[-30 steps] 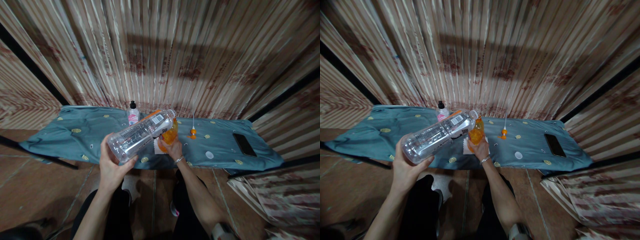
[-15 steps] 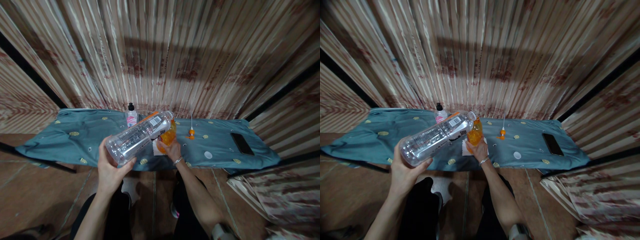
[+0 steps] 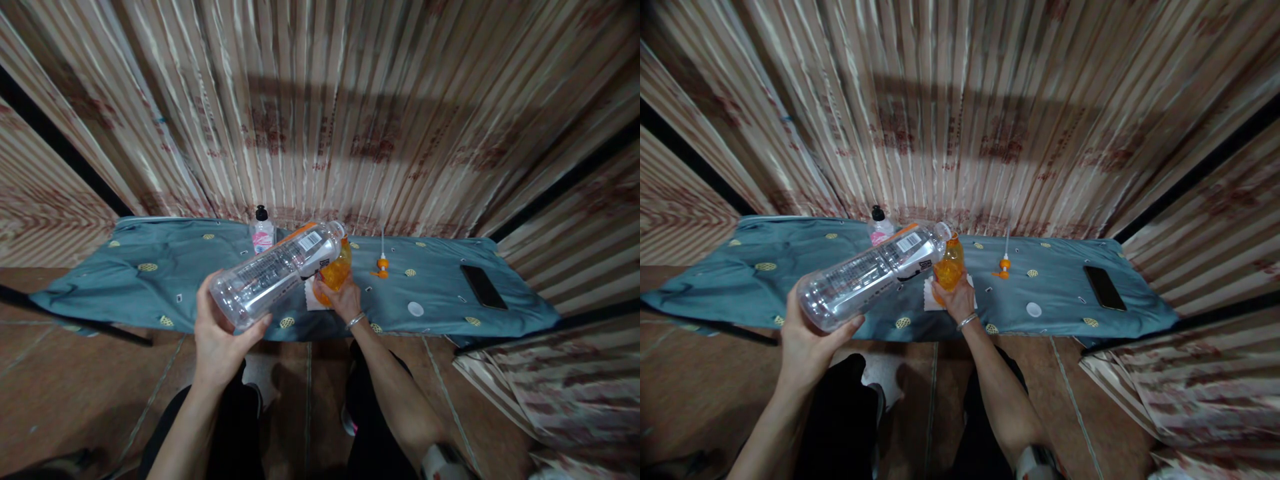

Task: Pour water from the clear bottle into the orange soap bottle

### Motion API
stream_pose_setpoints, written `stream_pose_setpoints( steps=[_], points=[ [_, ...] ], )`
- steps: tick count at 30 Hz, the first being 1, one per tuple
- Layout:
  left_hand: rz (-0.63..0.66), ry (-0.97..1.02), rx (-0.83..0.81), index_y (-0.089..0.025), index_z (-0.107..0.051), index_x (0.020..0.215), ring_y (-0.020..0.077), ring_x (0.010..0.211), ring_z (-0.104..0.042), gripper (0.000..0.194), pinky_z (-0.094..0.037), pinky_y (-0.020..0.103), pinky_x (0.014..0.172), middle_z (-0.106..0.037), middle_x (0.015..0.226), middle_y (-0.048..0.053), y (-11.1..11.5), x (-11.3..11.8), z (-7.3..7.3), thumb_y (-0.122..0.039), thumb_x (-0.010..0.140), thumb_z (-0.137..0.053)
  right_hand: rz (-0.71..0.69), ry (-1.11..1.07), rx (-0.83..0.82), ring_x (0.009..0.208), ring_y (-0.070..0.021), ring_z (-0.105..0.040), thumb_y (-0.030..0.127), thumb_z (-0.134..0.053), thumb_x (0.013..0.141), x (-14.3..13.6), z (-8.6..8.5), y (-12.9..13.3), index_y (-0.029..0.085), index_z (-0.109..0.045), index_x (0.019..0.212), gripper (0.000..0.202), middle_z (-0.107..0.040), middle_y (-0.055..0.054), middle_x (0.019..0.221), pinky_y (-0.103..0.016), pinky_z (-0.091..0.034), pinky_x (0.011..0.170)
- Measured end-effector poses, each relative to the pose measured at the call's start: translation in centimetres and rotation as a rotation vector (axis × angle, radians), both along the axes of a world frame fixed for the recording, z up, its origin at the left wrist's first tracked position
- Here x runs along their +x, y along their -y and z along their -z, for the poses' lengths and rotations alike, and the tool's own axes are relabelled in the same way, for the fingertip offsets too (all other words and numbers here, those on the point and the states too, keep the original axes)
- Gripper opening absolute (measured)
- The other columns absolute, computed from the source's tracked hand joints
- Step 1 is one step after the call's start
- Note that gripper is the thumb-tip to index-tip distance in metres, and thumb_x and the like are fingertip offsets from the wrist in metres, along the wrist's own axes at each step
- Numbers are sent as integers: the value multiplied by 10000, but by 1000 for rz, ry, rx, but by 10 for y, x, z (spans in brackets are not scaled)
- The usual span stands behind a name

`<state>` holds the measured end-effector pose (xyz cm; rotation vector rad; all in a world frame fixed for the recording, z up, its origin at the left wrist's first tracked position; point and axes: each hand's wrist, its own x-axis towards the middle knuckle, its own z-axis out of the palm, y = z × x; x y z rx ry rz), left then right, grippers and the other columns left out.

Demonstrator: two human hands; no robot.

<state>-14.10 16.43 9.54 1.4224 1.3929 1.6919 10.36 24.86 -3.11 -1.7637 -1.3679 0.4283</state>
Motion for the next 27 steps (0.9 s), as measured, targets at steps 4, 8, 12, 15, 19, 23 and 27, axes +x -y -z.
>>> stream_pose_setpoints(
  steps=[4,8,12,15,19,23,27],
  points=[
    [-6,-12,8,-221,-547,1275,327,1085,-751,872,-642,450,947,-702,1207,124,0,0,0,-416,533,-961,5,3,-20,1110,-369,-801,502,-828,791,-2,-3,1,191,-551,1410,747,-830,-137,1156,-521,-656,960],
    [-20,-22,-19,-205,-540,1294,334,1122,-737,897,-625,463,975,-689,1240,141,0,-1,1,-438,529,-947,18,1,-13,1119,-380,-798,497,-836,784,-3,-4,1,208,-556,1401,736,-822,-137,1182,-535,-656,958],
    [-38,-46,-20,-198,-544,1290,340,1156,-723,897,-607,473,1008,-681,1270,155,0,-2,3,-452,527,-940,22,21,-39,1126,-389,-795,493,-840,788,-4,-4,0,198,-557,1408,743,-819,-152,1182,-545,-653,964],
    [-46,-57,-11,-201,-546,1290,338,1150,-722,893,-608,469,1000,-679,1266,151,-1,-2,3,-451,527,-937,22,47,-64,1134,-380,-793,493,-829,800,-4,-4,0,178,-543,1426,756,-816,-156,1184,-532,-652,973],
    [-41,-49,-10,-202,-548,1282,330,1114,-733,885,-620,462,972,-684,1241,141,-1,-1,2,-439,524,-938,24,48,-38,1116,-379,-799,500,-832,793,-3,-1,-1,176,-540,1417,761,-820,-152,1168,-535,-654,968],
    [-43,-41,-4,-215,-552,1277,327,1108,-734,878,-623,457,966,-687,1230,129,0,-1,2,-445,525,-943,22,46,-6,1091,-374,-808,520,-854,776,-1,3,-2,198,-548,1399,765,-830,-141,1149,-532,-663,947],
    [-47,-52,1,-224,-557,1279,323,1110,-735,878,-620,452,978,-688,1229,120,-1,-2,3,-452,527,-948,19,36,0,1109,-367,-807,514,-855,784,-2,1,-2,207,-545,1413,766,-831,-136,1172,-527,-662,957]
  ],
)
